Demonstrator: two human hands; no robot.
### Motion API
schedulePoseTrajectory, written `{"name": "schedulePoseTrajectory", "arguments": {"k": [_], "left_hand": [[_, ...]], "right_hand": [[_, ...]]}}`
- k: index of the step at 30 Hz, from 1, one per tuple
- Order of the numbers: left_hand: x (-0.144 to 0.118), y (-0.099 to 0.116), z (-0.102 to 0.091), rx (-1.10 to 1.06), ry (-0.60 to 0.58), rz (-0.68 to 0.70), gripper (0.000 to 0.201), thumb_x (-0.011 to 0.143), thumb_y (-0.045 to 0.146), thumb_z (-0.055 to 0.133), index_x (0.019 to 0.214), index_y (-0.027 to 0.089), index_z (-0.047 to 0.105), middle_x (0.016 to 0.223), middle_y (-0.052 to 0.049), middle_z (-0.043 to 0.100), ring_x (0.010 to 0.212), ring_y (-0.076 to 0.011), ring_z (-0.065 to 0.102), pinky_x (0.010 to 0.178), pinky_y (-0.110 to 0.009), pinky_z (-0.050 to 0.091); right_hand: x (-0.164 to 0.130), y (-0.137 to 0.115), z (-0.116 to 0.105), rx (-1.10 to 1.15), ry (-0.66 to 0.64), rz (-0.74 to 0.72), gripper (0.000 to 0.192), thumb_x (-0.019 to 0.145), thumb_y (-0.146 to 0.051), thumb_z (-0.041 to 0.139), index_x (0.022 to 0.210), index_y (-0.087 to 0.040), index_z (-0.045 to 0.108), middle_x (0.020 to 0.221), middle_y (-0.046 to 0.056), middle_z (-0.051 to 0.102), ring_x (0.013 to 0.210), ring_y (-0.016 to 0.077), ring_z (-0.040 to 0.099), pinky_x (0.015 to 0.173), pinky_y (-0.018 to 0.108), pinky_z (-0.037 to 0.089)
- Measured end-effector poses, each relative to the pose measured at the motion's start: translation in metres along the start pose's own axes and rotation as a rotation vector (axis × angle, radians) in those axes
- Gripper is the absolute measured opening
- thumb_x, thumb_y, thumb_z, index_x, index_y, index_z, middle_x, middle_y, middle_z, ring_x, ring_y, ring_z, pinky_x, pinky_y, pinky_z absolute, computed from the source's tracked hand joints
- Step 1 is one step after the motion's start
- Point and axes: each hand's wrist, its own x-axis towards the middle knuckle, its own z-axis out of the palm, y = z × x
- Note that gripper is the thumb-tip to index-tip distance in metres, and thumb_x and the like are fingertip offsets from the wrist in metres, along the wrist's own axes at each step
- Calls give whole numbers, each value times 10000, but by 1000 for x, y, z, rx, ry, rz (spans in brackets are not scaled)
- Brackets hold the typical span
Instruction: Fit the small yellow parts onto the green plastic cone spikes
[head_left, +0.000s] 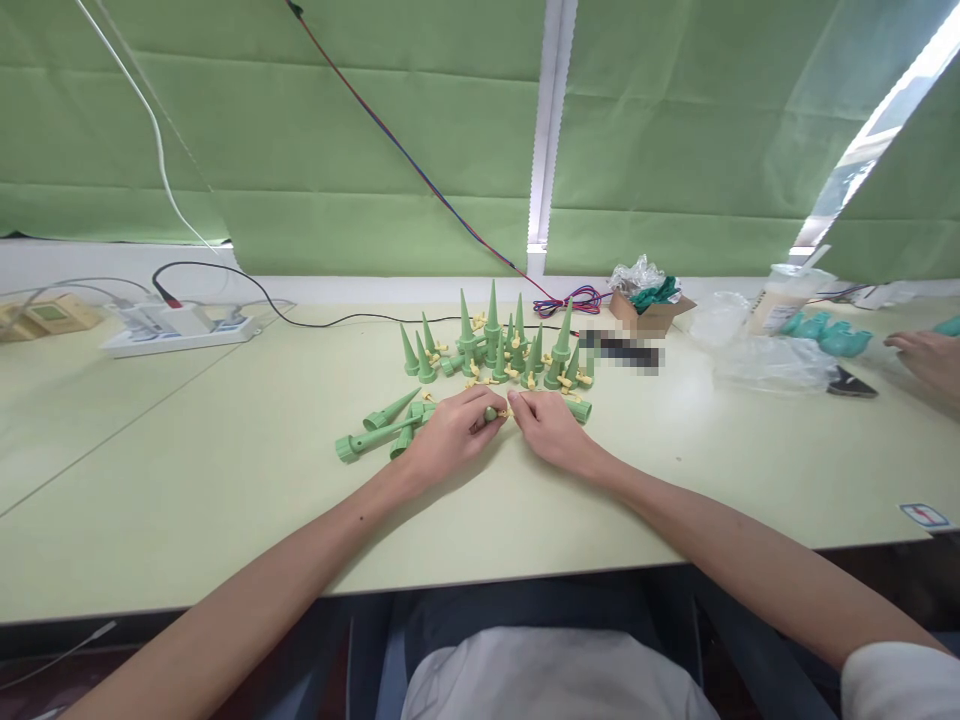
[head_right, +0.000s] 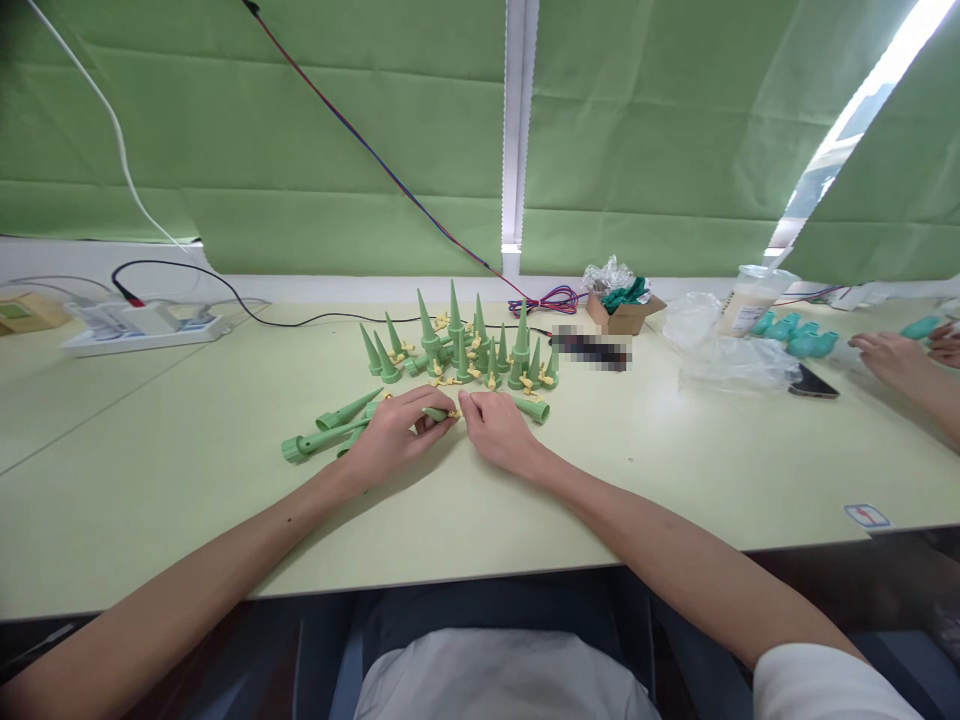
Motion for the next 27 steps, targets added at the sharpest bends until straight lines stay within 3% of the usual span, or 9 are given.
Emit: {"name": "schedulePoseTrajectory", "arguments": {"k": [8,16,23,27], "left_hand": [[0,1,-1,16,-20,-2,136,955,186,478,926,177,610,877,-40,625,702,-117,553,637,-244,467],[2,5,-3,-24,-63,-137,93,908,261,554,903,179,599,940,-28,664,595,-90,534,581,-241,457],[2,9,-5,-65,-78,-235,188,925,355,545,908,184,620,802,1,659,543,-92,541,577,-249,461],[2,8,-4,-71,-78,-248,242,953,383,503,895,184,628,904,-18,682,564,-90,546,585,-253,468]], "right_hand": [[0,1,0,19,-11,21,451,1007,-392,308,598,-214,246,551,-41,271,537,113,267,552,285,235],[2,3,2,-23,-22,20,438,1002,-368,301,604,-220,194,528,-44,230,525,115,248,554,292,220],[2,3,3,-39,-37,24,444,1007,-366,287,596,-221,200,510,-43,248,516,124,261,561,301,217],[2,4,4,-62,-36,3,450,1013,-358,287,593,-220,209,498,-43,265,505,125,268,569,306,217]]}}
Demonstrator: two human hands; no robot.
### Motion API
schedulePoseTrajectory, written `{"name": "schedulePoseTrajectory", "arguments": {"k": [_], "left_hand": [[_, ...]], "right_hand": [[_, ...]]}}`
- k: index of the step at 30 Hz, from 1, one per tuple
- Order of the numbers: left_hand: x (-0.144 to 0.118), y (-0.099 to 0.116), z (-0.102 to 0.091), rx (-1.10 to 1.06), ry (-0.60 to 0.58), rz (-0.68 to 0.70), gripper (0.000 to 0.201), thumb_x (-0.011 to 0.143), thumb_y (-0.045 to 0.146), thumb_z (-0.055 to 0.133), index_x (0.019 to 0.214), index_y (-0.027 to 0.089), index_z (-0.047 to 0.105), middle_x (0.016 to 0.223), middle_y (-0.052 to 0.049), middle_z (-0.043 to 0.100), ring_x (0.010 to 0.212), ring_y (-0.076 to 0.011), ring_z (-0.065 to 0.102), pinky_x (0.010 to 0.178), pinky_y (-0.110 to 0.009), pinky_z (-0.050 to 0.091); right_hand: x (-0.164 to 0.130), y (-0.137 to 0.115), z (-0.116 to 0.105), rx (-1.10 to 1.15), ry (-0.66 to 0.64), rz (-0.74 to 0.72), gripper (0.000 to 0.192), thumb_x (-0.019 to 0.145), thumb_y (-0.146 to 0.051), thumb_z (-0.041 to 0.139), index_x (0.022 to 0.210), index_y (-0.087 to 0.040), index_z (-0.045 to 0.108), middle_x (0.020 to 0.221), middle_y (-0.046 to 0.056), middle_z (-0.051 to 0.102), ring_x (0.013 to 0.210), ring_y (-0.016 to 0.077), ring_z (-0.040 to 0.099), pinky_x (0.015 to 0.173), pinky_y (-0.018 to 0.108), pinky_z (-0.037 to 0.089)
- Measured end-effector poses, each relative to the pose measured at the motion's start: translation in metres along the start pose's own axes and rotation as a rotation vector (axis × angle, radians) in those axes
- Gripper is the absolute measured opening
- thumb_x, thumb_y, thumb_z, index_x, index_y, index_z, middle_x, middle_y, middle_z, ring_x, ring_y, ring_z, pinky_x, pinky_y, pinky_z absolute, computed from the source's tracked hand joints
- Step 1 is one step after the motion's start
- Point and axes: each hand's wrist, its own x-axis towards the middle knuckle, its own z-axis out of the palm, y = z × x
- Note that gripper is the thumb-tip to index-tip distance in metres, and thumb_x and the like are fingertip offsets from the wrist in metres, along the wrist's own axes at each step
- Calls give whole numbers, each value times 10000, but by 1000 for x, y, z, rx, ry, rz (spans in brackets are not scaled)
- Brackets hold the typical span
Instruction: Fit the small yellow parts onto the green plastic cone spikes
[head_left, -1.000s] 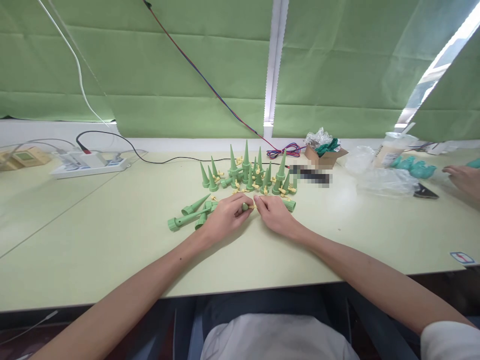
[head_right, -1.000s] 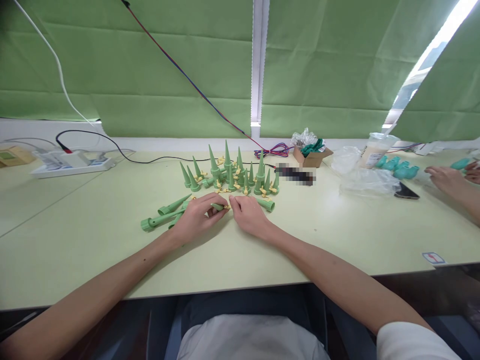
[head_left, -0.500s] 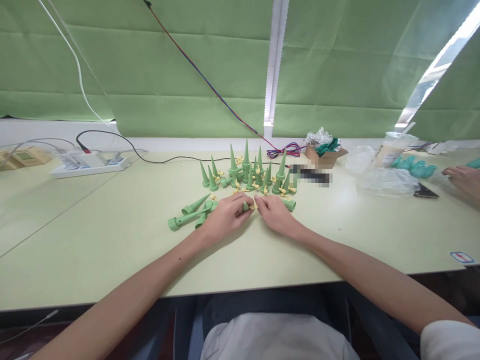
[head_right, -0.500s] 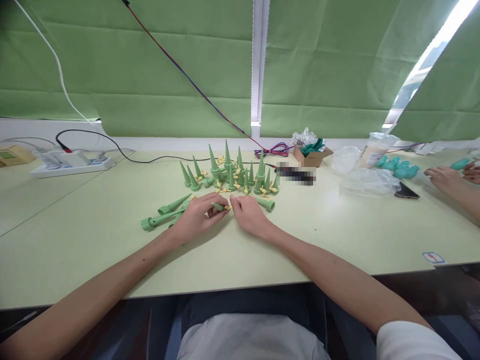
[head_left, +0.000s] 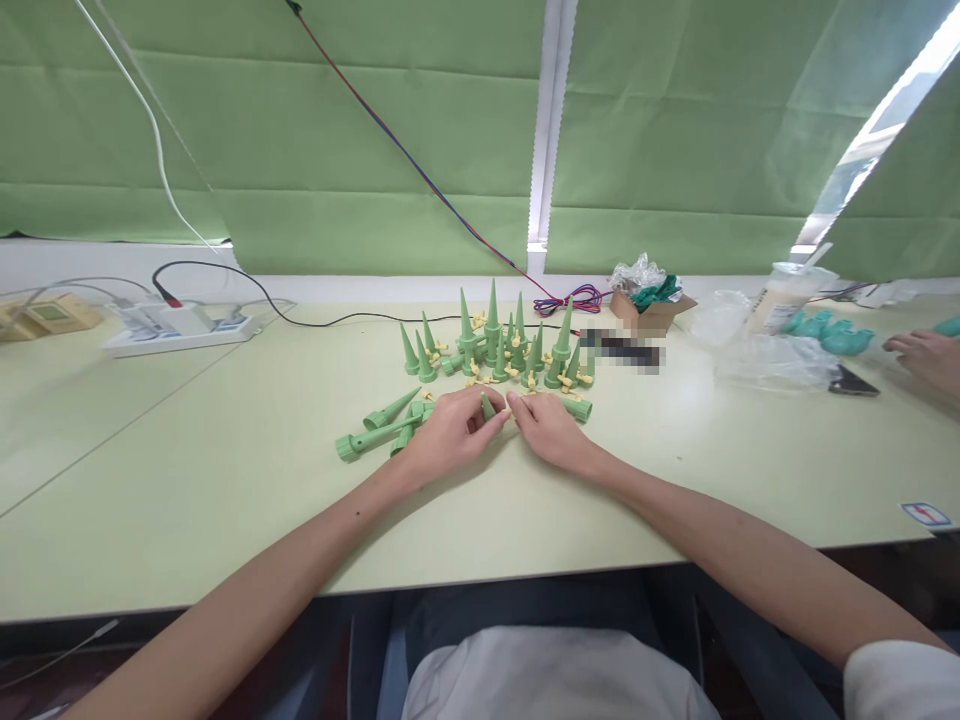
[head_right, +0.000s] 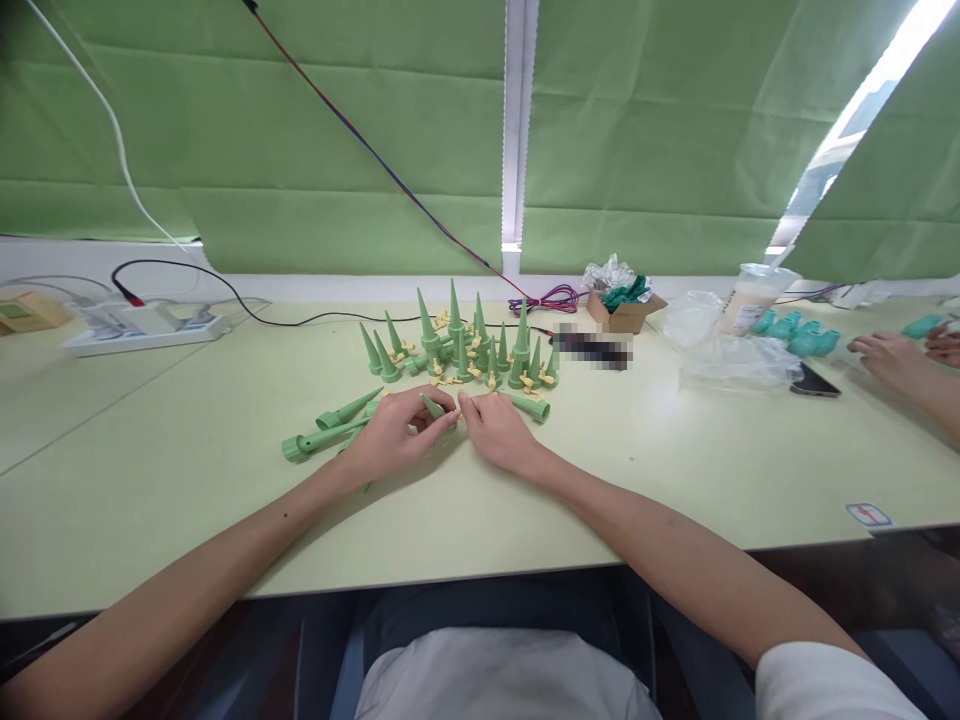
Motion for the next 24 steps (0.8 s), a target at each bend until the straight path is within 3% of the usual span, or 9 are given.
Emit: {"name": "schedulePoseTrajectory", "arguments": {"k": [8,13,16,20,24], "left_hand": [[1,0,1,4,5,-13,253,957,376,490,898,183,644,930,-26,695,581,-97,543,602,-257,468],[2,2,-1,-23,3,-127,293,952,423,486,930,185,656,618,16,614,516,-132,535,553,-269,441],[3,2,-1,-15,10,-160,316,953,446,478,898,187,652,537,29,582,487,-146,538,544,-281,436],[3,2,0,-52,9,-181,387,975,462,439,756,192,608,477,31,578,478,-154,554,586,-297,455],[3,2,0,-72,-8,-170,519,1006,474,355,592,202,512,462,11,572,522,-160,575,669,-309,471]], "right_hand": [[-1,0,0,-41,22,9,478,1024,-388,284,581,-215,236,489,-33,341,507,126,295,572,305,224],[0,1,0,-51,87,36,498,1015,-409,317,562,-213,248,497,-27,365,504,121,292,558,305,218],[0,3,1,-26,158,13,491,1002,-424,349,570,-212,247,498,-32,344,501,119,272,547,301,226],[-2,0,0,47,206,-49,422,968,-407,424,609,-213,318,518,-44,372,501,112,308,537,278,264],[-6,-6,-1,106,153,-90,228,886,-371,554,746,-211,472,522,-69,432,479,105,391,538,255,326]]}}
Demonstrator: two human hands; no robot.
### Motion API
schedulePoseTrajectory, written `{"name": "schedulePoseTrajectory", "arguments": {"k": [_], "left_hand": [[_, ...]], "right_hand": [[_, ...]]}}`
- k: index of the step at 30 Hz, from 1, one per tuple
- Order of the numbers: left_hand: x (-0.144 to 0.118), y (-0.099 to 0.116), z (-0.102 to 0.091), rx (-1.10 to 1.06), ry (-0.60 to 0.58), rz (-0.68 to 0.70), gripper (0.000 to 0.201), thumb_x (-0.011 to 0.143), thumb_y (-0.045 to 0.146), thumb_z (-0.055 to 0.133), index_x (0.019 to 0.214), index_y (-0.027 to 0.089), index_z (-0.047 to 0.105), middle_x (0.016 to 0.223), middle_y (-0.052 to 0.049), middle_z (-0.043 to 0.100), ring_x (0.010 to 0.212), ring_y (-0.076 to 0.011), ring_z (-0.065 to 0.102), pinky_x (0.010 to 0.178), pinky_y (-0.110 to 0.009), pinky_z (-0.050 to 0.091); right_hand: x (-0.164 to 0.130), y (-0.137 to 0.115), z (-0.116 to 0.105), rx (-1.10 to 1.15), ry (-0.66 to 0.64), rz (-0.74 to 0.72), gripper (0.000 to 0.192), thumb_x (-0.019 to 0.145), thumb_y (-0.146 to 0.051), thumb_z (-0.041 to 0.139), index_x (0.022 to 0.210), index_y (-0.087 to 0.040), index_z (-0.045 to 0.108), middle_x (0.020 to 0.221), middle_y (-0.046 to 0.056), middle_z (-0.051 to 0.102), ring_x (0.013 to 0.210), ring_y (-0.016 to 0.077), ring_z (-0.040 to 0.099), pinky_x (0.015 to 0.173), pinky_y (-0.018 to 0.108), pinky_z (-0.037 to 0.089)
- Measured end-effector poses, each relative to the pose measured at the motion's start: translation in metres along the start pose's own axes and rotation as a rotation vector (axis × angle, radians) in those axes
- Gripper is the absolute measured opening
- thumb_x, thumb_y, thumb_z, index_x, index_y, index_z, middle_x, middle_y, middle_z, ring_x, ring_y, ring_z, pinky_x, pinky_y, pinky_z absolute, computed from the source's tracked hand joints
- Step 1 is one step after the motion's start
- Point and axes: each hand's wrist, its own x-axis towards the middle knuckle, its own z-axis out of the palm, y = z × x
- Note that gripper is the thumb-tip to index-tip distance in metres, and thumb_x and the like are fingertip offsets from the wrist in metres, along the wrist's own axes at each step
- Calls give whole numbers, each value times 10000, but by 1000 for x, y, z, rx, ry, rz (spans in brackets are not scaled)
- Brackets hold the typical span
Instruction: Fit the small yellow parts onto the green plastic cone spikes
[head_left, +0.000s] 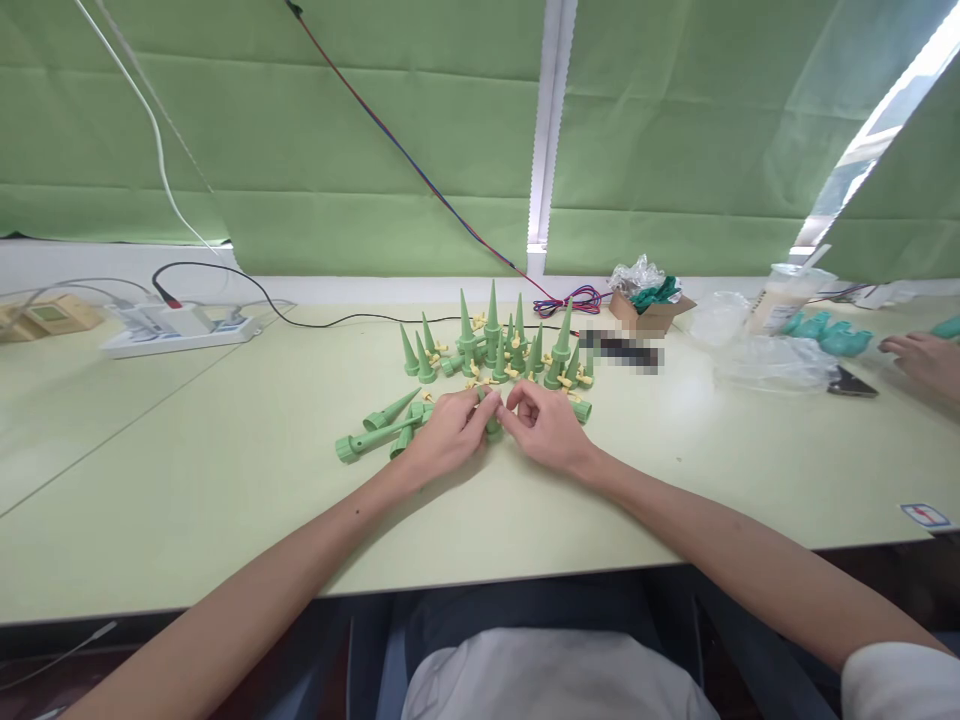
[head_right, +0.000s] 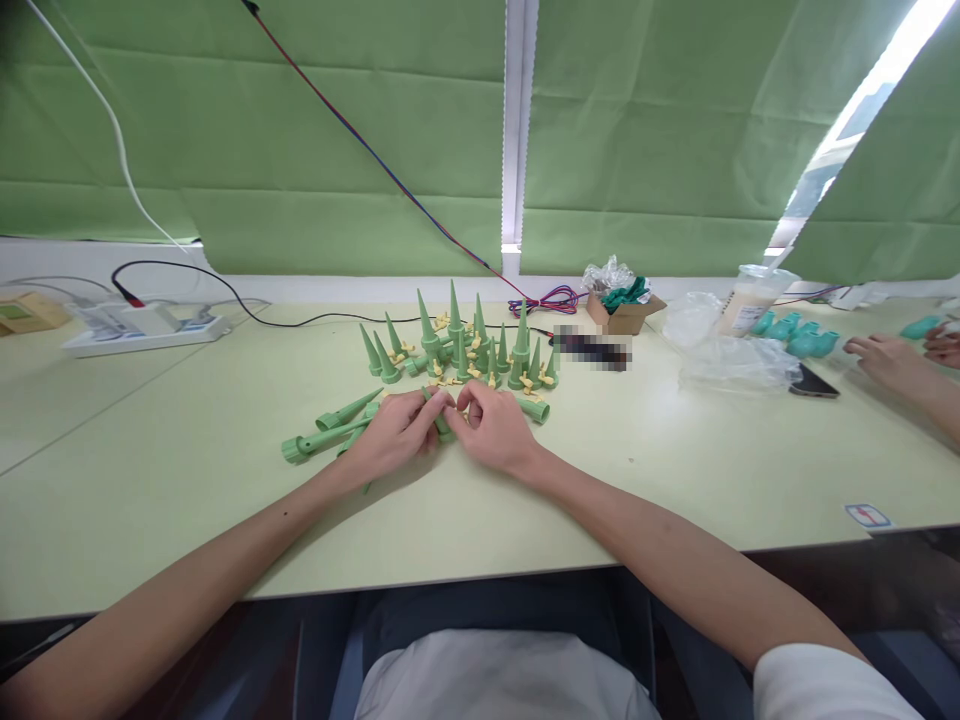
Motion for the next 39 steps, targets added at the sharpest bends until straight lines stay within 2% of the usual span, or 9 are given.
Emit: {"name": "schedulePoseTrajectory", "arguments": {"k": [6,10,16,24,29,31,34,37,39], "left_hand": [[-1,3,0,-32,-55,18,583,1023,479,287,563,199,511,471,4,562,531,-155,567,684,-302,462],[-2,5,-1,-40,-85,32,537,1023,467,300,663,193,589,496,4,575,545,-161,568,660,-298,458],[-2,4,-1,-103,-93,76,501,1039,415,260,741,195,598,503,-5,569,531,-149,554,629,-276,452],[-3,3,-1,-94,-62,90,504,1026,402,284,646,199,546,508,-29,606,524,-153,566,619,-286,465],[-4,2,-2,-45,-60,86,515,1027,397,287,657,193,582,469,-18,593,508,-150,579,640,-285,476],[-4,2,-2,-14,-25,81,508,1028,399,291,698,187,614,458,-3,581,492,-146,575,643,-284,477],[-4,2,-2,8,96,84,487,1021,411,320,749,176,649,464,11,578,472,-135,563,609,-273,464],[-2,2,-2,40,223,83,425,997,419,399,762,172,653,527,10,614,467,-116,540,561,-253,437],[-1,1,-2,72,268,87,381,978,410,451,749,173,641,583,10,637,469,-101,517,538,-243,415]], "right_hand": [[-2,-4,-1,-33,-46,-43,131,802,-306,613,816,-208,528,517,-87,436,470,98,424,552,244,350],[-2,-2,-1,-50,-66,-72,115,773,-257,613,767,-211,507,541,-78,458,490,100,434,552,243,347],[-1,1,1,-59,-74,-93,169,811,-256,578,708,-215,451,561,-54,469,506,111,429,547,252,343],[1,1,1,-94,-39,-69,167,815,-264,574,705,-215,457,550,-48,481,505,118,443,559,257,350],[1,2,0,-99,-7,-59,158,822,-261,575,726,-214,458,557,-47,508,510,121,468,568,259,355],[2,3,0,-91,2,-60,162,843,-278,567,736,-213,465,571,-43,525,513,120,476,569,258,356],[2,4,0,-67,-6,-73,140,862,-287,557,766,-210,490,599,-36,546,524,118,488,564,254,358],[4,6,-1,-57,-5,-82,98,859,-272,558,805,-204,514,616,-33,557,537,120,500,575,251,364],[5,8,-2,-62,4,-82,87,860,-267,554,814,-200,522,632,-28,568,547,122,501,586,252,365]]}}
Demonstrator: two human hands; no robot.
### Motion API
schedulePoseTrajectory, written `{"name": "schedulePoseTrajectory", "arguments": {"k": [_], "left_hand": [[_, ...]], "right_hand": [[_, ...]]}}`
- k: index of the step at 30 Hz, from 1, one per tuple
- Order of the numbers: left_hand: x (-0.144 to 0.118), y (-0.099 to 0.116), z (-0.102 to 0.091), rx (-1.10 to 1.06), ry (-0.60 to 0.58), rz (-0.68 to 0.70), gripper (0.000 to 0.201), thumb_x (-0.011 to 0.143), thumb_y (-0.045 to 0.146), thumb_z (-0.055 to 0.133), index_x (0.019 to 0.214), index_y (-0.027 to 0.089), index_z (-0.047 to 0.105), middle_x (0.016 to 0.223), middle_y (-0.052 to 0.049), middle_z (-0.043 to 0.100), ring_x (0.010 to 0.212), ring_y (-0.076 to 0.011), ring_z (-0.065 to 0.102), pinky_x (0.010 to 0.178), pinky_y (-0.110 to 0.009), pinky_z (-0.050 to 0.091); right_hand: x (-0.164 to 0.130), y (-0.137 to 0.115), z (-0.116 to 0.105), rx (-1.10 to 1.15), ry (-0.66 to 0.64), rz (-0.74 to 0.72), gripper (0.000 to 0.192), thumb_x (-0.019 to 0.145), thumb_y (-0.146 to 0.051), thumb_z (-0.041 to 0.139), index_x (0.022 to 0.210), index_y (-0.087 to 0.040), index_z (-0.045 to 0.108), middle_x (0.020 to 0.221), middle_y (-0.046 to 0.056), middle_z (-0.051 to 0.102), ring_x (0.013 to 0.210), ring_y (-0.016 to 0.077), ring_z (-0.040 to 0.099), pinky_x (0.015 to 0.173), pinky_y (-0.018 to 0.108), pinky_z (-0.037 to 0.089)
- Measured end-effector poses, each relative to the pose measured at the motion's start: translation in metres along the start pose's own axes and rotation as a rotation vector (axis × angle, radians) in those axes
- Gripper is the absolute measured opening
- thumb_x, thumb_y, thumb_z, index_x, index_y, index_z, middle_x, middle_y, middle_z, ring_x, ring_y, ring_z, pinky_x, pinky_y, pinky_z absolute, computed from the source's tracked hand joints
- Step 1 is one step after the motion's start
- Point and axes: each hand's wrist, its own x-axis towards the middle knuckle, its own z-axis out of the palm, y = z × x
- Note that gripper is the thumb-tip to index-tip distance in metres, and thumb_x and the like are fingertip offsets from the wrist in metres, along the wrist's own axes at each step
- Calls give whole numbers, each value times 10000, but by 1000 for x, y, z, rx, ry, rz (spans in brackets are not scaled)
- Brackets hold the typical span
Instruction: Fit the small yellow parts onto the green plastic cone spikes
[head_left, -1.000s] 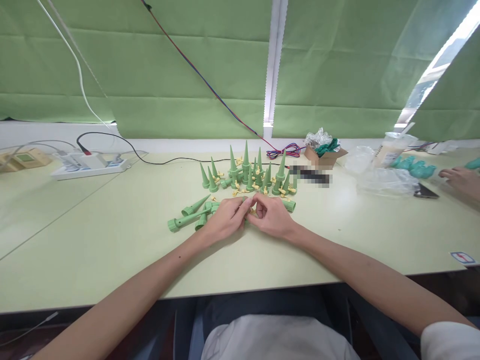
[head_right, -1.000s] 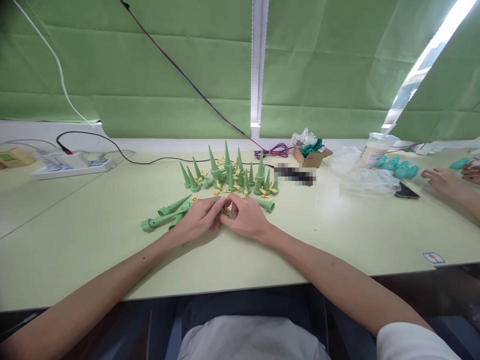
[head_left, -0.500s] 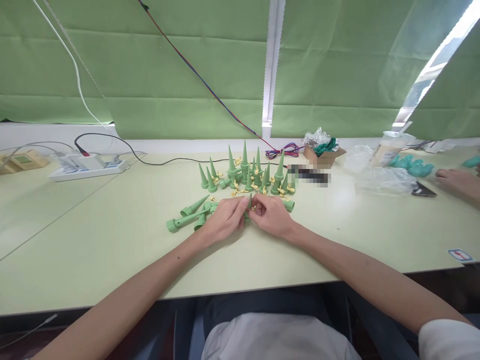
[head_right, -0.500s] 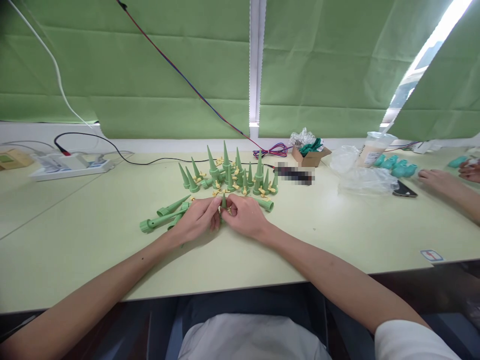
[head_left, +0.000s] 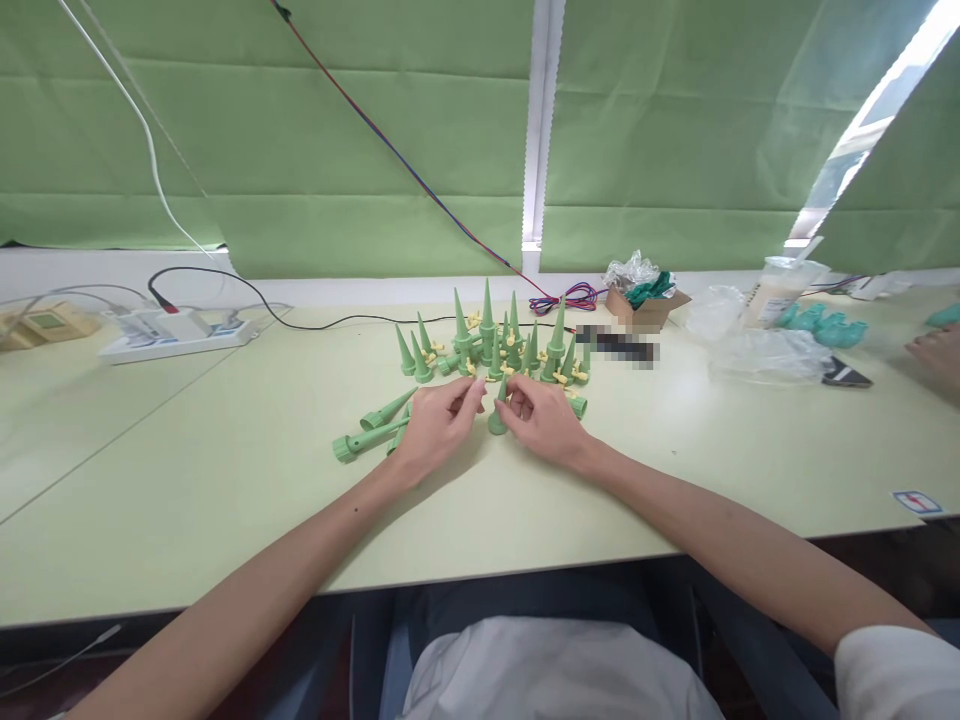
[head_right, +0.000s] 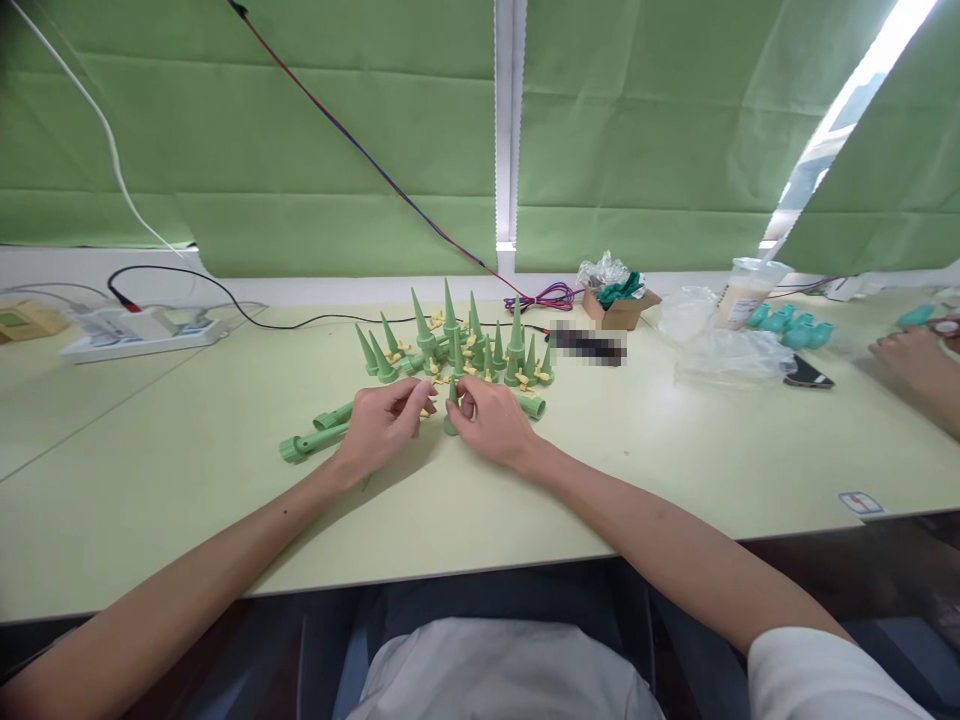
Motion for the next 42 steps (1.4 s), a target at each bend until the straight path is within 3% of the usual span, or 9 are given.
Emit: {"name": "schedulePoseTrajectory", "arguments": {"k": [6,12,15,18,23,29,33,42], "left_hand": [[2,-8,1,119,-37,35,248,960,334,473,866,185,648,686,6,671,560,-124,564,606,-257,427],[10,-14,-4,334,-116,92,196,932,263,474,1009,181,636,952,-57,711,633,-165,593,652,-304,436],[16,-16,-11,394,-130,87,193,916,252,498,1034,184,634,1014,-74,706,678,-193,613,679,-322,442],[23,-17,-18,408,-223,83,196,914,257,514,1044,186,642,1048,-73,710,726,-215,635,697,-328,455],[41,-13,-21,525,-404,158,223,929,248,493,1078,191,650,995,-88,699,868,-251,656,680,-308,459],[66,-11,-8,790,-558,182,231,929,196,467,965,157,692,919,-122,688,891,-267,670,688,-309,452],[75,-17,2,932,-590,240,285,908,108,419,870,124,701,831,-140,675,779,-280,673,644,-333,421],[74,-27,8,976,-596,233,315,941,163,414,878,119,720,754,-161,677,760,-291,678,652,-338,399]], "right_hand": [[6,7,-3,-39,15,-9,114,896,-272,525,816,-190,534,691,2,604,589,133,498,615,255,358],[9,13,-2,-96,32,-4,170,937,-302,494,822,-188,545,693,7,605,588,136,487,618,257,337],[11,12,-5,-106,82,0,229,957,-341,482,810,-183,557,685,6,597,580,130,477,614,257,337],[14,10,-8,-101,165,-28,272,971,-363,471,799,-176,570,708,17,605,581,127,483,623,259,353],[19,15,-8,-114,241,-87,253,962,-372,490,851,-177,607,748,34,648,571,134,507,636,268,388],[20,22,-3,-103,245,-112,170,935,-327,528,880,-190,613,768,24,680,545,130,522,616,263,401],[21,23,0,-83,220,-74,130,919,-299,556,884,-189,614,780,22,698,557,136,550,616,261,402],[23,26,2,-153,126,-6,128,936,-286,550,885,-189,616,833,39,711,653,164,604,660,269,396]]}}
